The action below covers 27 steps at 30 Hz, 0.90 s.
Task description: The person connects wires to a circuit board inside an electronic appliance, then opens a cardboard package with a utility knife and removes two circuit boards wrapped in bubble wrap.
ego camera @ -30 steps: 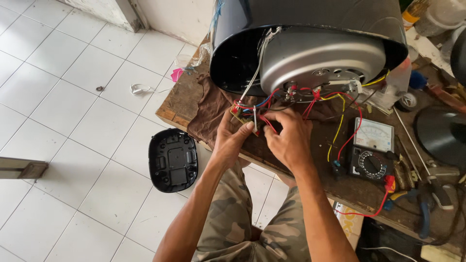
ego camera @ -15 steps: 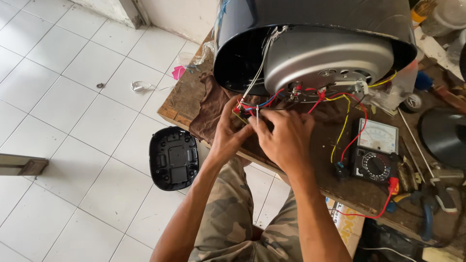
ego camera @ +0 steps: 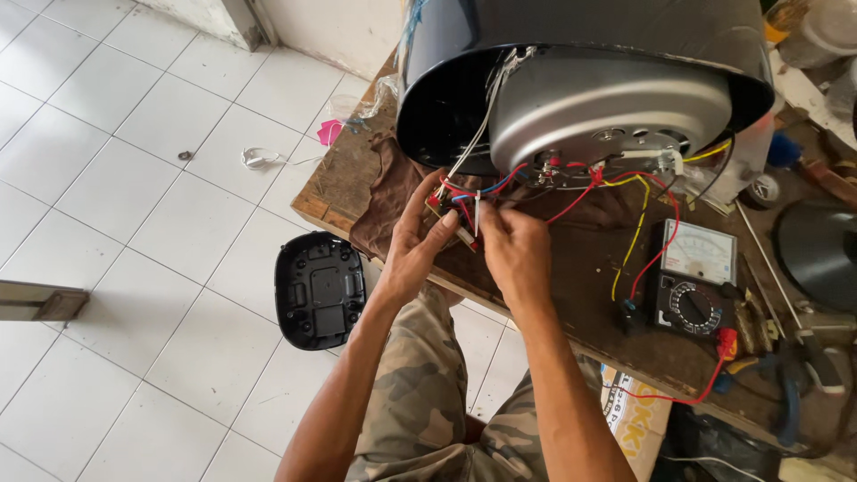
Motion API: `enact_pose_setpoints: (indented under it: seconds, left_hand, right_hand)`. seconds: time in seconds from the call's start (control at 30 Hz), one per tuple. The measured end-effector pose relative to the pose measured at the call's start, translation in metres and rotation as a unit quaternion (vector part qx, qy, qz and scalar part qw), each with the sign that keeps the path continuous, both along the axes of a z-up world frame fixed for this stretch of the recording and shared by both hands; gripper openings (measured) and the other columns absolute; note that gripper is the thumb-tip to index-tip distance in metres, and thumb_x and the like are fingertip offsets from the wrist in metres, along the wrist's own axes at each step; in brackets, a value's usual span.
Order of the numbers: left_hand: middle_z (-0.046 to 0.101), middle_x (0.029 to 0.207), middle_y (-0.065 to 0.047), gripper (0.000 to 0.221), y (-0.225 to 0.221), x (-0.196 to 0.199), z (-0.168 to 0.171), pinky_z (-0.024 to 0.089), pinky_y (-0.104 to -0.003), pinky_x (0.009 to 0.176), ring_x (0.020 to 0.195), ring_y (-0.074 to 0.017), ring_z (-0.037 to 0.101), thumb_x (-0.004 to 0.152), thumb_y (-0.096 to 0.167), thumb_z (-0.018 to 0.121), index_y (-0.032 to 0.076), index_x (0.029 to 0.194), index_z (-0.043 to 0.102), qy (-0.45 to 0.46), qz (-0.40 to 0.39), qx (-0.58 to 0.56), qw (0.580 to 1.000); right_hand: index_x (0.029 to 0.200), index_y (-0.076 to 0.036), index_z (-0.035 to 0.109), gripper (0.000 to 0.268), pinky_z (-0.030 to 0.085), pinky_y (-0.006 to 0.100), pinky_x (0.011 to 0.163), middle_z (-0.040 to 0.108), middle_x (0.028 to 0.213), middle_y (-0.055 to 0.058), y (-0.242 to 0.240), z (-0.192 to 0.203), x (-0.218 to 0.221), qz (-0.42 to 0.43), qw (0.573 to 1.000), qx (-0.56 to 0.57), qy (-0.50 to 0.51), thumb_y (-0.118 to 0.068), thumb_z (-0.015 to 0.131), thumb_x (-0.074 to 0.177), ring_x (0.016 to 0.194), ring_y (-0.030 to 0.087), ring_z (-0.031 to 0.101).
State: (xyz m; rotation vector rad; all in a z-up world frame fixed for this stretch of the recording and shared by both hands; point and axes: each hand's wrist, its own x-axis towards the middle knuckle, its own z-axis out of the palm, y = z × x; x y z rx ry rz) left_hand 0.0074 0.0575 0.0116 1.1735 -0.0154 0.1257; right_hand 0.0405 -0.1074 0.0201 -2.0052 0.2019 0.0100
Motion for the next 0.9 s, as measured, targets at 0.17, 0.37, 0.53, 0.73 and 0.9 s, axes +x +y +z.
enact_pose_setpoints:
  seconds: [0.17,0.37,0.53,0.73,0.9]
  left_hand:
    - [0.062,0.16,-0.018,0.074,-0.009,0.002,-0.019,0.061,-0.039,0.114,0.133,-0.0196,0.066,0.109,0.017,0.076,0.016,0.175,0.042,-0.017,-0.014,0.016,1.0]
    - [0.06,0.162,-0.018,0.08,-0.009,0.001,-0.017,0.062,-0.04,0.113,0.131,-0.0201,0.067,0.106,0.012,0.08,0.013,0.176,0.041,-0.037,-0.029,0.043,0.998]
    - [0.059,0.161,-0.018,0.093,-0.011,0.005,-0.016,0.063,-0.042,0.112,0.13,-0.0238,0.069,0.097,0.008,0.089,0.012,0.176,0.039,-0.043,-0.031,0.059,0.997]
    - [0.064,0.155,-0.019,0.088,-0.01,0.012,-0.038,0.066,-0.04,0.107,0.124,-0.0238,0.073,0.095,0.01,0.091,0.01,0.171,0.046,-0.012,0.007,0.056,0.998]
    - [0.064,0.154,-0.019,0.087,-0.019,0.014,-0.058,0.068,-0.042,0.103,0.126,-0.0267,0.072,0.096,0.003,0.087,0.01,0.172,0.046,-0.021,-0.004,0.032,0.999]
  right_hand:
    - [0.093,-0.019,0.09,0.016,0.051,0.027,0.07,0.075,0.069,0.001,0.024,0.026,-0.006,0.02,0.998,0.066,-0.006,-0.034,0.085,0.093,0.072,0.007,0.063]
    - [0.098,-0.008,0.087,0.008,0.051,0.021,0.076,0.08,0.071,0.009,0.019,0.019,-0.001,0.051,0.985,0.165,-0.024,-0.015,0.083,0.095,0.074,0.011,0.071]
    - [0.097,-0.015,0.088,0.009,0.056,0.027,0.072,0.081,0.071,0.007,0.007,0.016,0.005,0.099,0.995,0.021,-0.025,-0.023,0.085,0.095,0.072,0.016,0.079]
    - [0.101,-0.005,0.081,0.014,0.055,0.026,0.071,0.085,0.09,0.015,0.019,0.013,0.001,0.019,0.976,0.213,-0.039,-0.017,0.074,0.102,0.071,0.015,0.078]
    - [0.094,-0.013,0.082,0.006,0.056,0.025,0.075,0.079,0.067,0.004,0.016,0.022,0.001,0.053,0.993,0.092,-0.044,-0.019,0.084,0.093,0.067,0.011,0.073]
